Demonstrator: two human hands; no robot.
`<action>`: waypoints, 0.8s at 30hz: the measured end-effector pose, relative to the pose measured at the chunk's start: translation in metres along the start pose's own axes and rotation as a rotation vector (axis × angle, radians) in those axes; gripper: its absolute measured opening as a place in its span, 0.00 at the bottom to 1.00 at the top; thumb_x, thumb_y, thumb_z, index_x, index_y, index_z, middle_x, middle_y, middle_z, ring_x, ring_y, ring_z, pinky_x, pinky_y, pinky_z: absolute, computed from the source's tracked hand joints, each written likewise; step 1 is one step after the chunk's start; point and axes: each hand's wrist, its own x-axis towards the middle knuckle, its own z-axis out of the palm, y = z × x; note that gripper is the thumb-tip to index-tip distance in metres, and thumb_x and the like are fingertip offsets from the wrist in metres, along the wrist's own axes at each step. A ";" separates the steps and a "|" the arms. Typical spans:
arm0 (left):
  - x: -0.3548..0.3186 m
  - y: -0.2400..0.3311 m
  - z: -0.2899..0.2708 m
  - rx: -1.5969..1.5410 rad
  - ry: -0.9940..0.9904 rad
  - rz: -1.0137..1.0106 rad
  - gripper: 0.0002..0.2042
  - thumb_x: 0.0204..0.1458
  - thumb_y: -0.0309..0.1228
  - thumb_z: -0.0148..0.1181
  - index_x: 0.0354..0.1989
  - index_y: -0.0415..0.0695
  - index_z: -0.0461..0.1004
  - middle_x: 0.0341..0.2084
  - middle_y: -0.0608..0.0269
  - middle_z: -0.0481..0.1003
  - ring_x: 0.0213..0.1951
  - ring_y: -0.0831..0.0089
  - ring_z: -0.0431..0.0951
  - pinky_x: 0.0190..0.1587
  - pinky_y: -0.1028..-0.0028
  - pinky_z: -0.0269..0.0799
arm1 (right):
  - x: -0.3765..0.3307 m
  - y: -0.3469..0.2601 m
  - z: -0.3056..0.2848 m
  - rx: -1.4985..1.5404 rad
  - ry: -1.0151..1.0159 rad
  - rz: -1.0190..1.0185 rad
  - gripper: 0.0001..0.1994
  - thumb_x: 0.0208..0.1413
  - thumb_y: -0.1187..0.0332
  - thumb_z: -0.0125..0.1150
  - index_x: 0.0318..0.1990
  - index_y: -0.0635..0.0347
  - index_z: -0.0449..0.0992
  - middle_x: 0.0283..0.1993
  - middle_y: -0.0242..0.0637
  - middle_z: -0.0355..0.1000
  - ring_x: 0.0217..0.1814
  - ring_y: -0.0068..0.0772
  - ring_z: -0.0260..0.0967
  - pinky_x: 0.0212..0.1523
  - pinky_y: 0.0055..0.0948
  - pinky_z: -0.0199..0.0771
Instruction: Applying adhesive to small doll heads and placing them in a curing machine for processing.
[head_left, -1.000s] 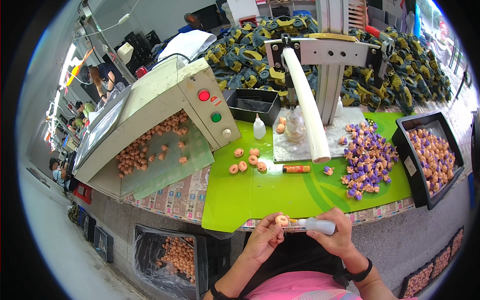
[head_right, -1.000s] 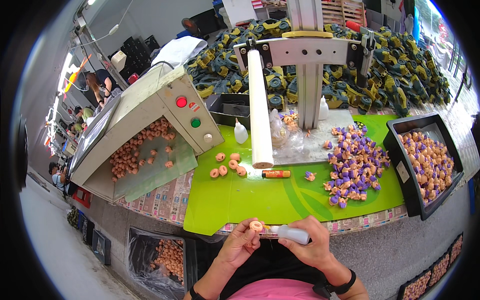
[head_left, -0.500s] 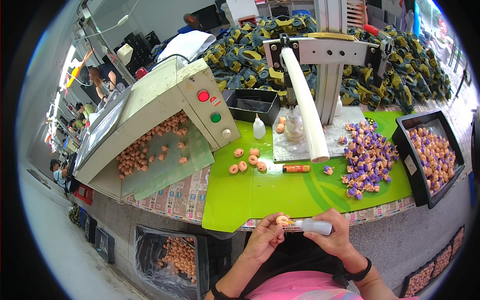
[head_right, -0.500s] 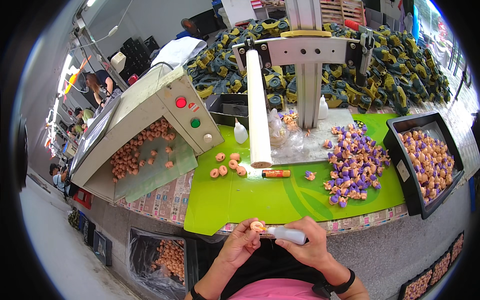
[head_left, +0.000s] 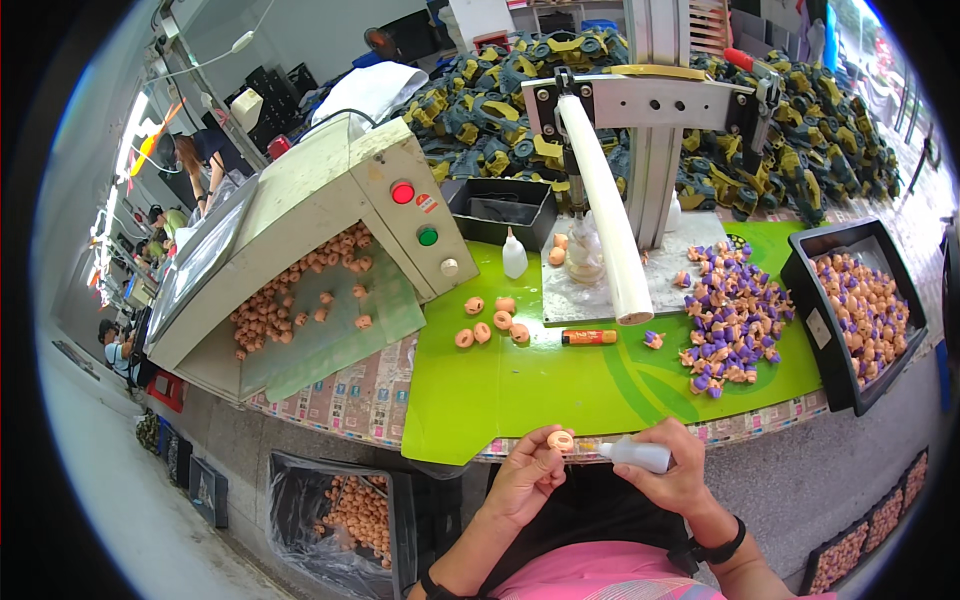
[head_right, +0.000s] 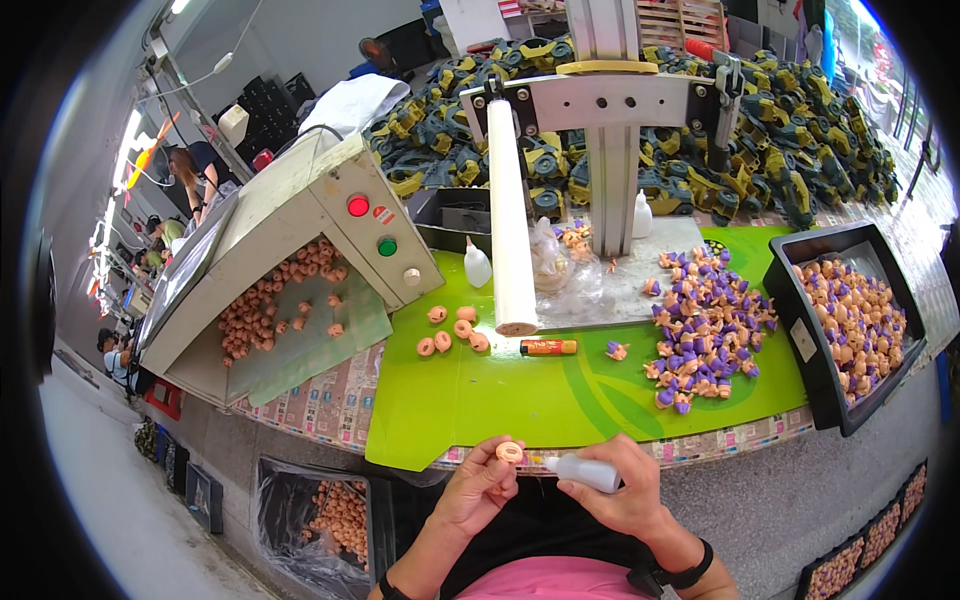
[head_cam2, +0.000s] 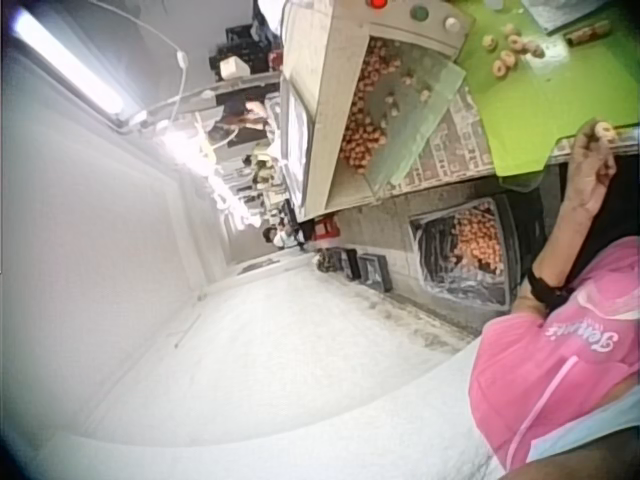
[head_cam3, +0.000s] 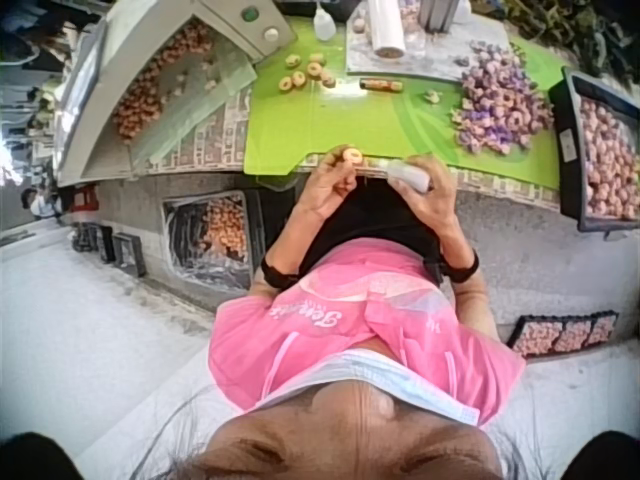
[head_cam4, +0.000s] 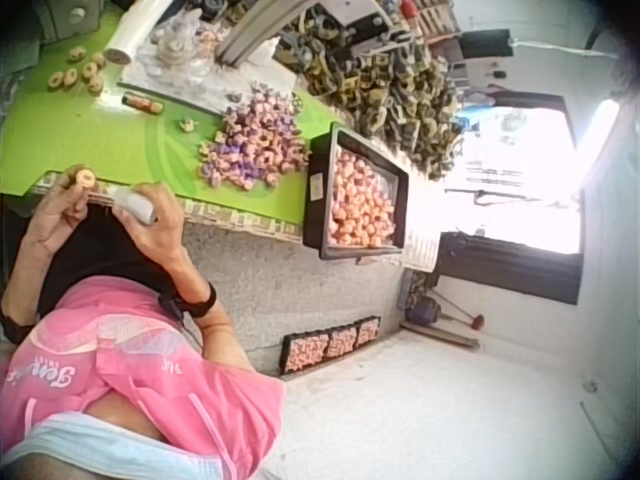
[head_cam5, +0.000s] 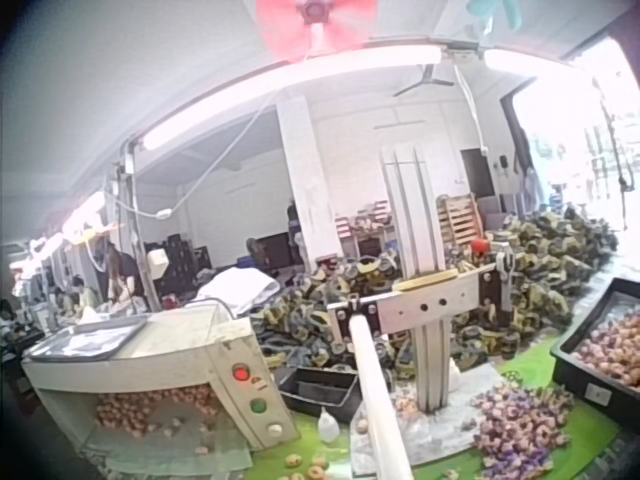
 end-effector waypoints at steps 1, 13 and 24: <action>0.000 0.000 0.000 0.000 0.002 0.003 0.17 0.52 0.24 0.62 0.52 0.47 0.73 0.45 0.61 0.75 0.27 0.82 0.67 0.31 0.80 0.64 | 0.000 0.000 0.000 -0.001 0.000 0.000 0.17 0.38 0.69 0.77 0.36 0.59 0.76 0.31 0.37 0.75 0.30 0.36 0.72 0.31 0.30 0.71; -0.004 0.012 0.003 0.114 0.054 0.188 0.18 0.51 0.16 0.59 0.51 0.47 0.72 0.49 0.59 0.73 0.37 0.80 0.74 0.34 0.82 0.70 | 0.025 0.023 0.028 0.016 0.133 0.151 0.17 0.40 0.70 0.75 0.39 0.61 0.75 0.36 0.41 0.74 0.35 0.35 0.74 0.34 0.29 0.72; -0.010 0.010 0.004 0.009 -0.003 0.089 0.18 0.52 0.19 0.60 0.51 0.48 0.73 0.48 0.61 0.74 0.31 0.79 0.71 0.31 0.78 0.67 | 0.054 0.039 0.054 -0.003 0.012 0.091 0.20 0.43 0.69 0.72 0.46 0.59 0.74 0.47 0.42 0.74 0.48 0.43 0.71 0.51 0.36 0.68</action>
